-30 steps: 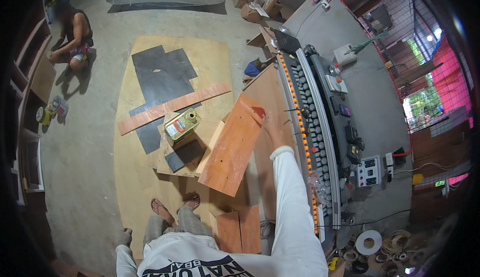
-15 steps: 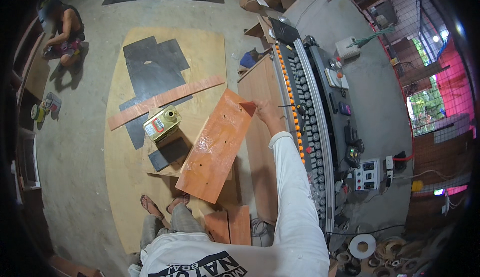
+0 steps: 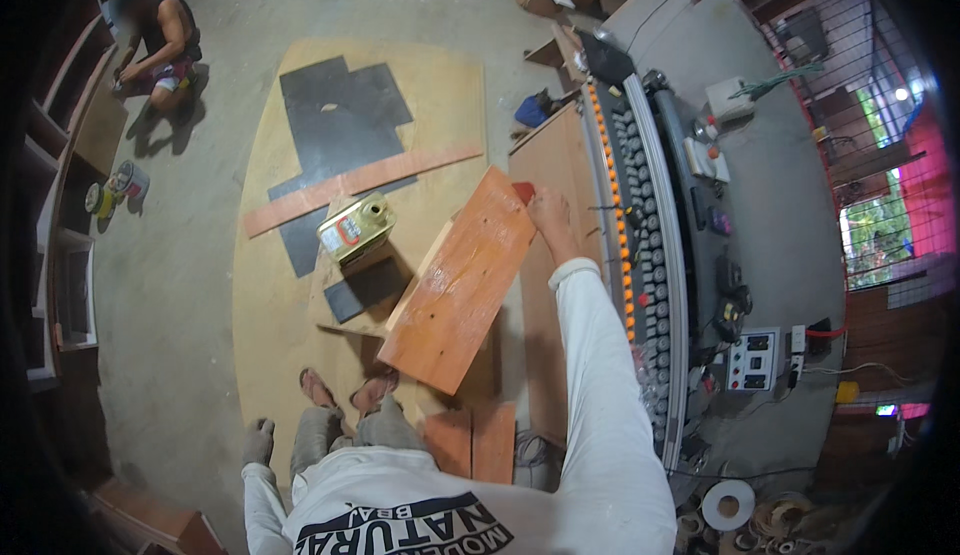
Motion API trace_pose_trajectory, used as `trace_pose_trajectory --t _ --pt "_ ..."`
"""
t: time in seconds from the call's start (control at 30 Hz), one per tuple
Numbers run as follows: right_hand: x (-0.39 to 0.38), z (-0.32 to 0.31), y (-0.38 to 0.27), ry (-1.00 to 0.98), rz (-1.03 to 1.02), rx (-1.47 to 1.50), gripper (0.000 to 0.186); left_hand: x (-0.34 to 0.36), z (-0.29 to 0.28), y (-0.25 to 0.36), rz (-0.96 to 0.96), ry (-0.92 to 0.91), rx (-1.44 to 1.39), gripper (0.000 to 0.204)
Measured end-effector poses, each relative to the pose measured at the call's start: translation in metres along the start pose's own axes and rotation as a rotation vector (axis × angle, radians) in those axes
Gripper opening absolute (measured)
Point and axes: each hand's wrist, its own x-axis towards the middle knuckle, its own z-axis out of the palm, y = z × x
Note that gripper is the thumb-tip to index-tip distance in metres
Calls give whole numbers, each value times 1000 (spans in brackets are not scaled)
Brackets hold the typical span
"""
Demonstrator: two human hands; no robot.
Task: The person sands a wooden drawer with sandpaper, then applies a liquid finish using a sponge. The drawer is handled one at a time and set aside after finishing.
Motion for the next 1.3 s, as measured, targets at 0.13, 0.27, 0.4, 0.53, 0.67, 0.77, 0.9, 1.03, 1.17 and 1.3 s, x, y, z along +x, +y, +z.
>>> trace_pose_trajectory --t 0.13,0.27,0.4,0.53,0.67,0.77,0.9,1.03,1.17,1.3 --pt "-34 21 -27 18 -69 66 16 -20 -24 9 -158 -12 -119 46" --pt "-93 7 -70 11 -155 118 9 -26 -11 -19 -215 -140 14 41" --pt "-174 -8 -126 -58 -147 138 11 -10 -1 -67 -194 -228 161 41" --pt "-245 -14 -181 -109 -118 132 15 28 -4 -121 -272 -313 81 42" --pt "-287 -14 -225 -177 -68 148 16 64 -26 -172 -110 -240 144 45" --pt "-307 -15 -251 -172 -66 175 13 86 -47 -187 -158 -238 48 45" --pt "-341 -14 -290 -257 -47 347 10 78 -88 -179 -149 -194 154 47" --pt "-358 -33 -297 -122 114 516 16 63 -119 -172 -214 -258 209 43" --pt "-315 -68 -228 29 334 669 20 58 -118 -198 -300 -290 237 45" --pt "-280 -50 -176 -1 255 444 20 59 -95 -229 -377 -372 278 47"
